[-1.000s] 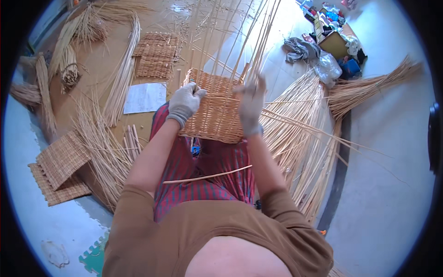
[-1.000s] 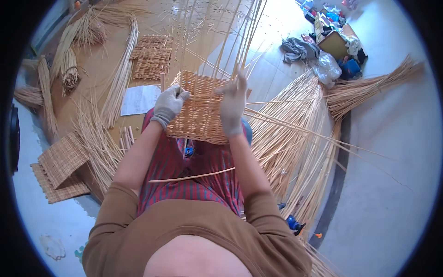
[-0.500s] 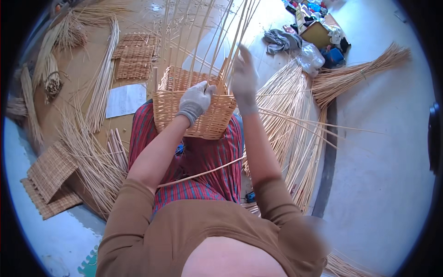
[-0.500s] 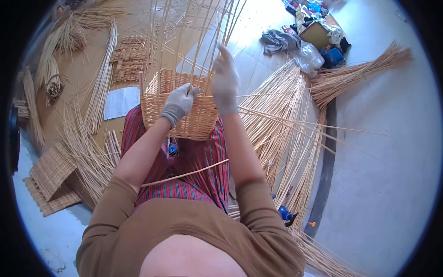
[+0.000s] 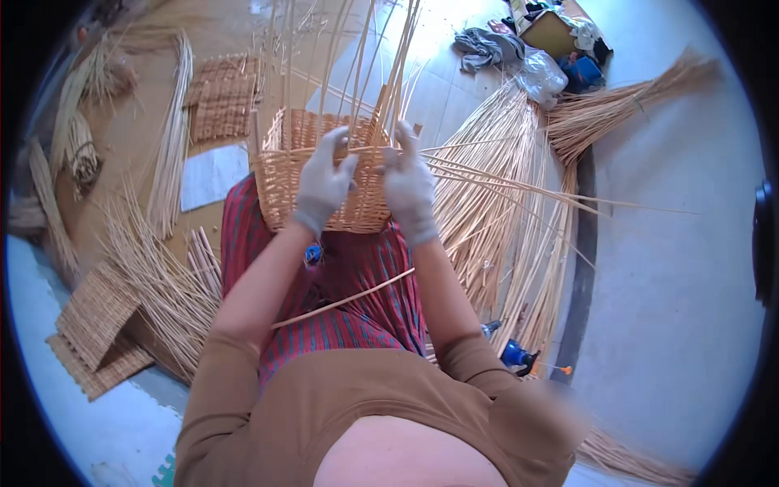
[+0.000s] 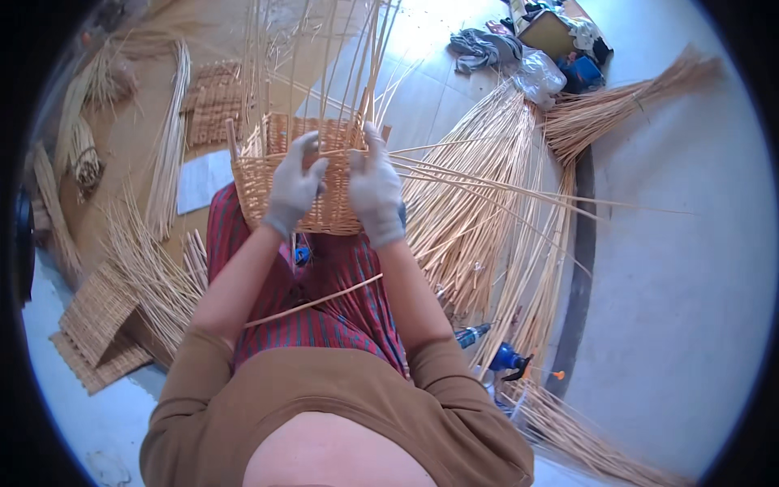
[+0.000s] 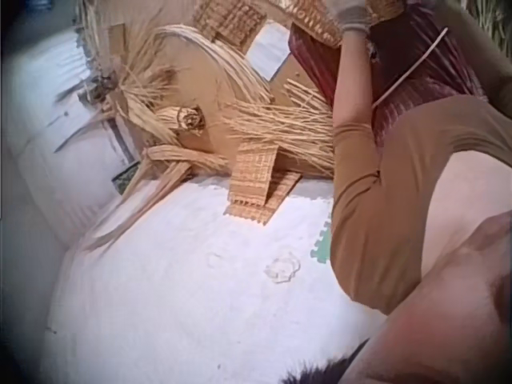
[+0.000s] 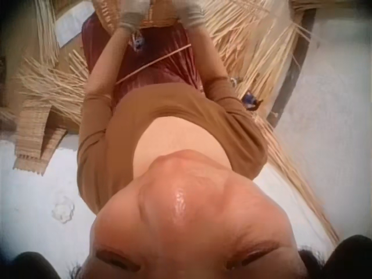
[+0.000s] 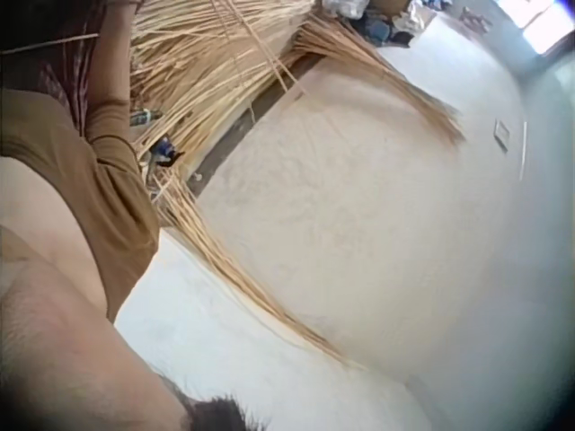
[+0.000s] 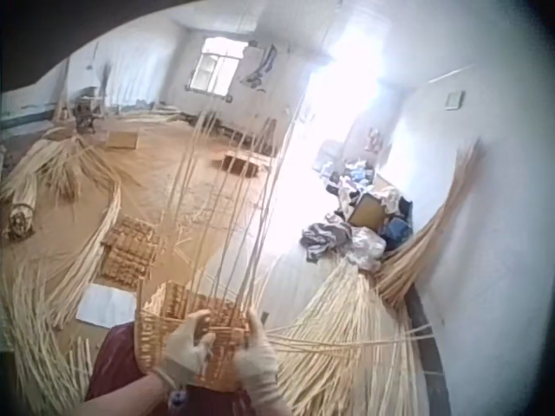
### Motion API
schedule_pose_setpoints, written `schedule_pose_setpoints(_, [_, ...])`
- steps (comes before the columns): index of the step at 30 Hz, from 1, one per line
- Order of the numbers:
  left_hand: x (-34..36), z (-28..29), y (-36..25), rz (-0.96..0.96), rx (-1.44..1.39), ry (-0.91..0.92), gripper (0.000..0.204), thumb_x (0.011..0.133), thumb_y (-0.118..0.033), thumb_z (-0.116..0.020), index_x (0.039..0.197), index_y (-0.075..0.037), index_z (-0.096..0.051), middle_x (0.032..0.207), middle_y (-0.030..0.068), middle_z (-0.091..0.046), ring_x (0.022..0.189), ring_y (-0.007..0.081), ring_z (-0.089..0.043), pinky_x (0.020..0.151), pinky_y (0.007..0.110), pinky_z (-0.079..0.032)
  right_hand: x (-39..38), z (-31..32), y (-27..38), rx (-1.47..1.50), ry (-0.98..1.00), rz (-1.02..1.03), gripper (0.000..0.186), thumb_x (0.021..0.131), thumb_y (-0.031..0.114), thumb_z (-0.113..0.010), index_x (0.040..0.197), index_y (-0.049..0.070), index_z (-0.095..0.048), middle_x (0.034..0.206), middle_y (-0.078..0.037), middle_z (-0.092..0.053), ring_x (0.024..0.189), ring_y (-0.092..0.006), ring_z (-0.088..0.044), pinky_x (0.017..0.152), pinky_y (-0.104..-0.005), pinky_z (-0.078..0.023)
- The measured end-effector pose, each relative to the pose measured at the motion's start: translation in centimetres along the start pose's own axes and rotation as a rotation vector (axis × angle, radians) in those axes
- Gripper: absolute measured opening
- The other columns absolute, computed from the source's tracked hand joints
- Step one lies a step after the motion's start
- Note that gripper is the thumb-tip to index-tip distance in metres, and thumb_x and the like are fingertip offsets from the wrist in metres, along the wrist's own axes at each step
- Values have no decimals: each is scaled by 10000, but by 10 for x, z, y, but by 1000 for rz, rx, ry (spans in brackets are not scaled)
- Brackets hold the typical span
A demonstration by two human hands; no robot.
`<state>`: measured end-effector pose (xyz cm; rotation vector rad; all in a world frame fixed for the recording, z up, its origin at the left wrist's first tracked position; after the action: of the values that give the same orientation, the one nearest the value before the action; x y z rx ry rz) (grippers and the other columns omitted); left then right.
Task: Weaving a rectangular wicker basket using long reeds.
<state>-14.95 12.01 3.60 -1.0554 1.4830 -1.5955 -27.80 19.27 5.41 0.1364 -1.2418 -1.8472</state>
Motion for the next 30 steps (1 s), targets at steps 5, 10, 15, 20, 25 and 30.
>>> schedule_pose_setpoints(5, [-66, 80, 67, -122, 144, -308, 295, 950, -39, -586, 1244, -16, -600, 1135, 89, -652, 1004, 144, -627, 821, 279, -540, 27, -17, -34, -240, 246, 116, 246, 977, 256, -534, 1052, 51, -648, 926, -262, -653, 870, -444, -634, 732, -492, -504])
schedule_pose_setpoints(10, [-57, 169, 82, 68, 141, -498, 203, 996, -164, -581, 1148, -31, -603, 928, 36, -659, 702, 74, -576, 641, 226, -508, 21, 28, -23, 220, 247, -9, 147, 938, 54, -541, 884, 29, -676, 779, -79, -679, 663, -113, -634, 586, -313, -525])
schedule_pose_setpoints(15, [35, 187, 67, -305, 351, -363, 415, 1039, -369, -489, 1259, -22, -542, 1037, 52, -639, 860, 107, -596, 787, 262, -513, 69, 124, 2, 471, 197, 252, 174, 899, -10, -501, 882, 8, -674, 816, -33, -676, 750, -99, -609, 683, -239, -511])
schedule_pose_setpoints(20, [33, 94, 0, -314, -14, 70, 568, 1031, -444, -468, 1398, -12, -425, 1253, 128, -597, 1168, 190, -549, 1040, 362, -408, 48, 168, -31, 490, -120, -86, 467, 1027, 370, -521, 1377, 62, -497, 1251, -96, -569, 987, -186, -654, 924, -301, -528])
schedule_pose_setpoints(25, [15, 48, -75, -431, 5, 377, 556, 1023, -451, -478, 1366, -15, -503, 1314, 126, -571, 1235, 230, -525, 1053, 328, -375, -99, 187, -69, 512, -231, -273, 617, 1008, 509, -475, 1460, 105, -368, 1457, -121, -417, 1300, -263, -476, 1035, -399, -441])
schedule_pose_setpoints(30, [17, 20, -123, -725, 227, 578, 532, 920, -278, -632, 1365, -11, -511, 1239, 156, -593, 1189, 257, -556, 1026, 343, -411, -138, 112, -45, 1233, -125, -891, 670, 991, 594, -420, 1495, 166, -314, 1449, -150, -438, 1282, -315, -474, 1083, -462, -394])
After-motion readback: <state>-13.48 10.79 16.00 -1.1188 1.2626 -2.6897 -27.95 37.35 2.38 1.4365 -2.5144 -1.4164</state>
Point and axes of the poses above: each hand's wrist, its own x-axis towards the middle knuckle, its own z-axis out of the back of the hand, y = z × x, the point moved 1 cm from there along x, towards the middle knuckle
